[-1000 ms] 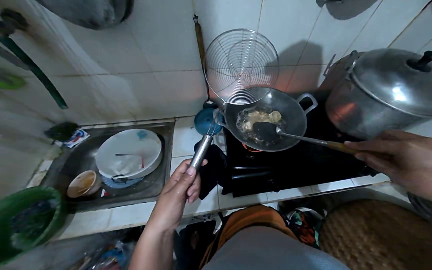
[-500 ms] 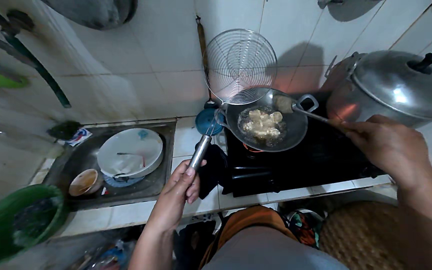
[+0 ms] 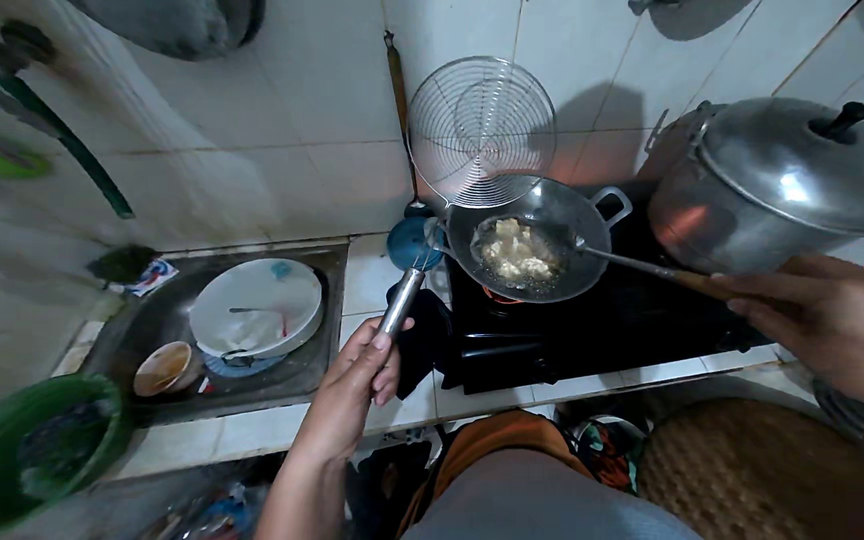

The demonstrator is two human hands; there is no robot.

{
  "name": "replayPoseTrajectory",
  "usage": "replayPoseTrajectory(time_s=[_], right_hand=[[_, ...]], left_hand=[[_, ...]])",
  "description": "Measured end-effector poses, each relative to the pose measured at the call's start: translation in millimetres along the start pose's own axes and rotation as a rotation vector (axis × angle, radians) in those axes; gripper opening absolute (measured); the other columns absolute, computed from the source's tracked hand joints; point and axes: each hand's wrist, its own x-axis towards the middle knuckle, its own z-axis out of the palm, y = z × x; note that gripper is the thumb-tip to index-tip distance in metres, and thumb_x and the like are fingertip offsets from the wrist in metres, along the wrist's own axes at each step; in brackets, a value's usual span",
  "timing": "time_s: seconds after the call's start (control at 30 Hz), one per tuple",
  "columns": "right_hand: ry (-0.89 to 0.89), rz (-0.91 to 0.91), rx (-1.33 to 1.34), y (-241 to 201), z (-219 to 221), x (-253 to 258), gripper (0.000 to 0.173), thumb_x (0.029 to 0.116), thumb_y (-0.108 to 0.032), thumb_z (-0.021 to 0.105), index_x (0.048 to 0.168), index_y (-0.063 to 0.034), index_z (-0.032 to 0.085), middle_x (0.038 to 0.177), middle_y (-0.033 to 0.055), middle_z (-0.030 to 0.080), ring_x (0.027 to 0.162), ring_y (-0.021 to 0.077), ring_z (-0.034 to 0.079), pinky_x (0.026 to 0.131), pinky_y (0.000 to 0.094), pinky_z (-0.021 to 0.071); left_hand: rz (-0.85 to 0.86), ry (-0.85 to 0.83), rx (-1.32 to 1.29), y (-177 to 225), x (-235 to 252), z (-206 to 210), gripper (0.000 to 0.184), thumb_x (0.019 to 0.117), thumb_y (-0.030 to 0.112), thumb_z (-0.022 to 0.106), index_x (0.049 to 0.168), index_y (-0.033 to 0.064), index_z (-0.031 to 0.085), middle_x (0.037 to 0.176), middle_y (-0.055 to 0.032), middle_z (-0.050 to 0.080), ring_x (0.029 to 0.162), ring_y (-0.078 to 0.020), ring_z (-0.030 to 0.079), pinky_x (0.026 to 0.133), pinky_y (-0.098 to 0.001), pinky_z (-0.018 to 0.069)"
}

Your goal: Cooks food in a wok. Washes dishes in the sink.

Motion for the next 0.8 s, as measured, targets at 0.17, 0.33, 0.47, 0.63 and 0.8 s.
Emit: replayPoseTrajectory(time_s=[0.17, 0.33, 0.47, 0.63, 0.8], right_hand=[[0.044, -0.007, -0.070, -8, 13, 2, 0.024, 0.0996, -0.017, 0.068, 0.122, -0.0184, 0.076, 0.100, 0.0188, 0.068, 0.075, 0.0429, 0.066, 0.057, 0.0646, 0.0492], [0.055, -0.027, -0.064, -8, 16, 3, 0.023, 0.0997, -0.018, 0.067, 0.120, -0.0179, 0.077, 0.101, 0.0201, 0.068, 0.076, 0.0439, 0.066, 0.058, 0.0655, 0.0490], [0.073, -0.002, -0.017, 2, 15, 5, 0.023, 0.1012, -0.020, 0.065, 0.121, -0.0160, 0.076, 0.101, 0.0209, 0.067, 0.082, 0.0447, 0.066, 0.062, 0.0673, 0.0492], [0.173, 0.016, 0.068, -3, 27, 18, 0.030, 0.1004, -0.014, 0.065, 0.129, -0.0170, 0.073, 0.108, 0.0251, 0.065, 0.087, 0.0483, 0.065, 0.067, 0.0696, 0.0483], [0.149, -0.005, 0.096, -20, 84, 41, 0.044, 0.0963, -0.002, 0.064, 0.137, -0.0197, 0.068, 0.117, 0.0294, 0.062, 0.095, 0.0516, 0.064, 0.073, 0.0697, 0.0508]], left_hand=[[-0.006, -0.002, -0.008, 0, -1, 2, 0.030, 0.1039, 0.031, 0.044, 0.123, 0.0151, 0.060, 0.059, 0.0110, 0.044, 0.047, 0.0036, 0.041, 0.047, -0.0110, 0.0376], [-0.007, 0.003, -0.007, 0, -1, 1, 0.030, 0.1036, 0.033, 0.045, 0.123, 0.0155, 0.060, 0.060, 0.0108, 0.044, 0.048, 0.0032, 0.041, 0.048, -0.0107, 0.0377], [-0.005, 0.012, -0.007, 0, -1, 1, 0.030, 0.1039, 0.033, 0.044, 0.123, 0.0156, 0.060, 0.060, 0.0110, 0.044, 0.048, 0.0031, 0.041, 0.047, -0.0110, 0.0375], [-0.073, 0.007, -0.043, -4, 5, 13, 0.032, 0.1049, 0.031, 0.040, 0.125, 0.0134, 0.057, 0.060, 0.0102, 0.043, 0.048, 0.0022, 0.041, 0.047, -0.0123, 0.0378], [-0.182, -0.016, -0.077, -25, 30, 38, 0.036, 0.1109, 0.028, 0.030, 0.129, 0.0093, 0.055, 0.063, 0.0080, 0.042, 0.048, -0.0002, 0.039, 0.047, -0.0143, 0.0368]])
